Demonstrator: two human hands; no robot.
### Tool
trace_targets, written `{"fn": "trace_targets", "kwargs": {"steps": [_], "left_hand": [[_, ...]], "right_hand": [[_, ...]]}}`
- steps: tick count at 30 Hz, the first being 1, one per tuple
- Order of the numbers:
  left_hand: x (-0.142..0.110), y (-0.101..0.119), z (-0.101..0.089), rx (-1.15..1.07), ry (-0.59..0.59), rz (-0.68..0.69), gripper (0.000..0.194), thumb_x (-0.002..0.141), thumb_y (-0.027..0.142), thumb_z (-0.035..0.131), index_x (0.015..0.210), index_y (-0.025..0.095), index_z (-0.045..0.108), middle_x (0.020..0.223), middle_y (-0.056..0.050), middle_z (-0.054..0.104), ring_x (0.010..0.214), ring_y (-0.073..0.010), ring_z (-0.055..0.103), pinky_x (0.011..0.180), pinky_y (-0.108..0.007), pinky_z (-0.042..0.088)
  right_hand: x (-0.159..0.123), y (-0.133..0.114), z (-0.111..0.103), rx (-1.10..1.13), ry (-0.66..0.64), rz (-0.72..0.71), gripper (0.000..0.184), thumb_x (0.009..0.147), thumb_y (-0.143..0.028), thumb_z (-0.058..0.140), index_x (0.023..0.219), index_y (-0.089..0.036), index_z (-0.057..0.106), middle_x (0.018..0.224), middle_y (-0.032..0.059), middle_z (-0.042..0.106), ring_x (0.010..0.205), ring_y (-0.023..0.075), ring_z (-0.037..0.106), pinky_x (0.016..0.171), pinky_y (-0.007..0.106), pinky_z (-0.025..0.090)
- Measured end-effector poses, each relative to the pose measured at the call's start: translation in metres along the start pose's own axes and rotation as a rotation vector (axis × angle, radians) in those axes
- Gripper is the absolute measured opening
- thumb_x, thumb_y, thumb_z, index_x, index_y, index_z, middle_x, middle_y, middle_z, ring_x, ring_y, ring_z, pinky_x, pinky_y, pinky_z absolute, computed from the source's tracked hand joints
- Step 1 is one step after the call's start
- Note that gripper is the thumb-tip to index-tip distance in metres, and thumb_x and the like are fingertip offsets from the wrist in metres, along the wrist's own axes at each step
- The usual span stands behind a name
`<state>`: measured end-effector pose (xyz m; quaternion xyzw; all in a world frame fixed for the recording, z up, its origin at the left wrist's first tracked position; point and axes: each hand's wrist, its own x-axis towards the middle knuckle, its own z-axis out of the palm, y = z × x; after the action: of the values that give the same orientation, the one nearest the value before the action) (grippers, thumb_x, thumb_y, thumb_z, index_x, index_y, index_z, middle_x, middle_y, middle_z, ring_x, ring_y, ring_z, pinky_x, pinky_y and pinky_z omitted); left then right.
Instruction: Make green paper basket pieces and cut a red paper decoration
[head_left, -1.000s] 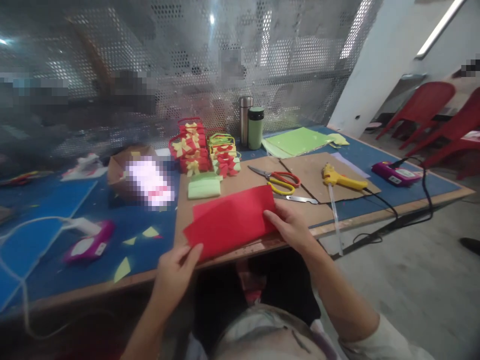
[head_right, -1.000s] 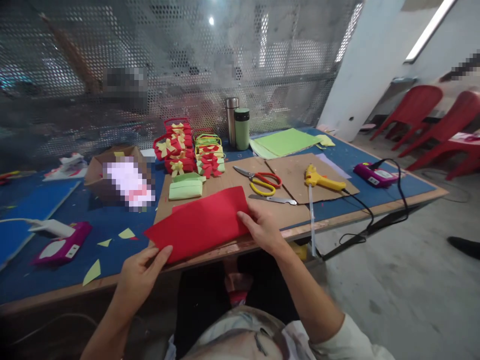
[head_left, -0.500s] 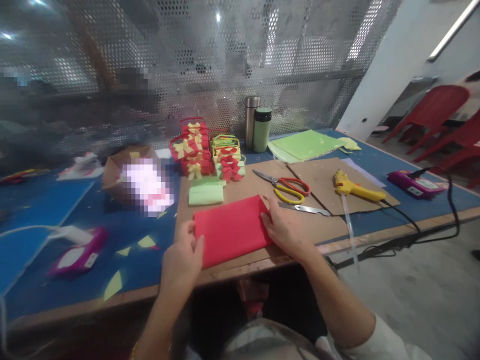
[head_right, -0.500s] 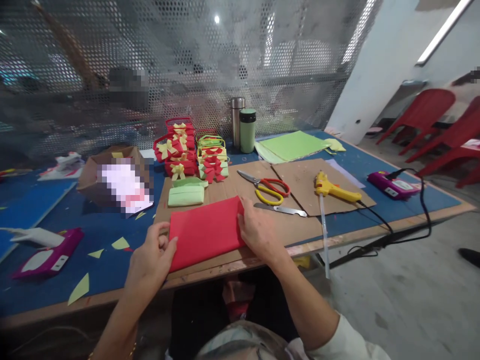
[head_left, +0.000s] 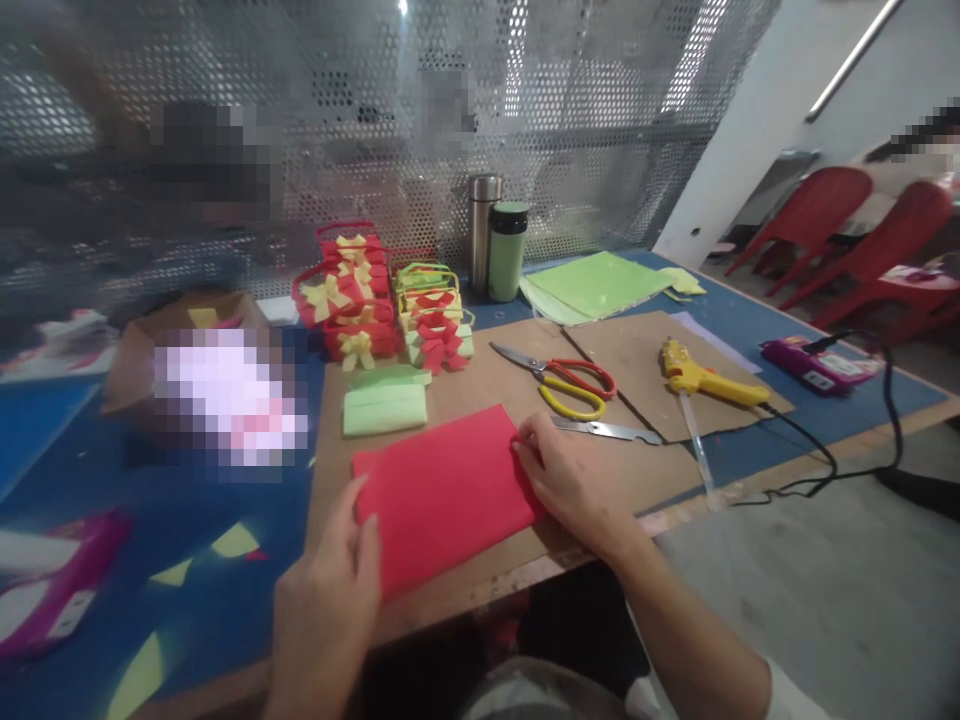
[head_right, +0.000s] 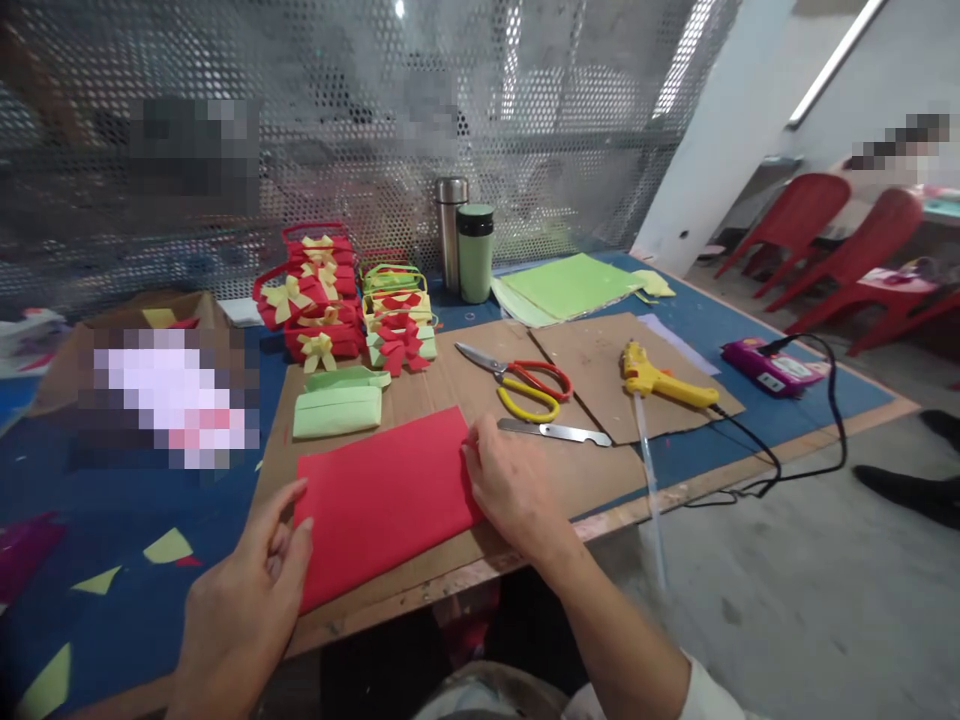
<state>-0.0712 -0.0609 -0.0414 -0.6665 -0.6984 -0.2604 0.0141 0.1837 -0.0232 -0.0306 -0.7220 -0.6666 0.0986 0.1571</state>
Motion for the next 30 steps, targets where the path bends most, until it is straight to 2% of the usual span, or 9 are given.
{"fn": "trace_targets", "kwargs": {"steps": [6,11,17,23,30], "left_hand": [[0.0,-0.008,0.009,0.095,0.043,0.075,0.038,0.095,0.029,0.05,0.128,0.026,0.069,0.071,0.0,0.071,0.05,-0.0142,0.059,0.056,-0.025,0.039],[-0.001,-0.004,0.009,0.131,0.086,0.137,0.034,0.095,0.025,0.049,0.115,0.023,0.077,0.072,-0.004,0.077,0.055,-0.0175,0.067,0.056,-0.026,0.044],[-0.002,0.006,0.0,0.159,-0.075,0.086,0.035,0.096,0.021,0.05,0.117,0.023,0.078,0.078,-0.005,0.08,0.064,-0.0185,0.073,0.06,-0.024,0.051],[-0.003,0.012,-0.002,0.184,-0.137,0.038,0.038,0.095,0.016,0.051,0.122,0.022,0.076,0.083,-0.007,0.081,0.068,-0.0204,0.075,0.06,-0.025,0.052],[0.001,0.019,-0.006,0.2,-0.221,-0.024,0.038,0.096,0.015,0.051,0.126,0.024,0.074,0.085,-0.007,0.081,0.073,-0.0211,0.076,0.063,-0.026,0.053]], "right_hand": [[0.0,0.0,0.002,-0.007,0.017,0.001,0.006,0.1,-0.023,0.049,0.097,-0.021,0.053,0.082,0.0056,0.072,0.074,0.0211,0.066,0.056,0.028,0.023],[-0.001,0.001,0.002,-0.004,0.013,-0.029,0.011,0.099,-0.023,0.048,0.093,-0.021,0.056,0.081,0.006,0.073,0.074,0.0208,0.067,0.058,0.028,0.024],[0.0,0.01,0.013,-0.035,0.05,0.014,0.016,0.096,-0.032,0.051,0.091,-0.023,0.063,0.075,0.0049,0.073,0.06,0.0204,0.062,0.055,0.028,0.023],[0.0,0.018,0.019,0.008,0.092,-0.037,0.02,0.095,-0.034,0.047,0.086,-0.023,0.061,0.073,0.0048,0.072,0.06,0.0205,0.062,0.054,0.029,0.024],[0.001,0.017,0.017,-0.024,0.073,-0.004,0.02,0.093,-0.036,0.047,0.087,-0.023,0.061,0.073,0.0058,0.072,0.059,0.0217,0.062,0.055,0.029,0.025]]}}
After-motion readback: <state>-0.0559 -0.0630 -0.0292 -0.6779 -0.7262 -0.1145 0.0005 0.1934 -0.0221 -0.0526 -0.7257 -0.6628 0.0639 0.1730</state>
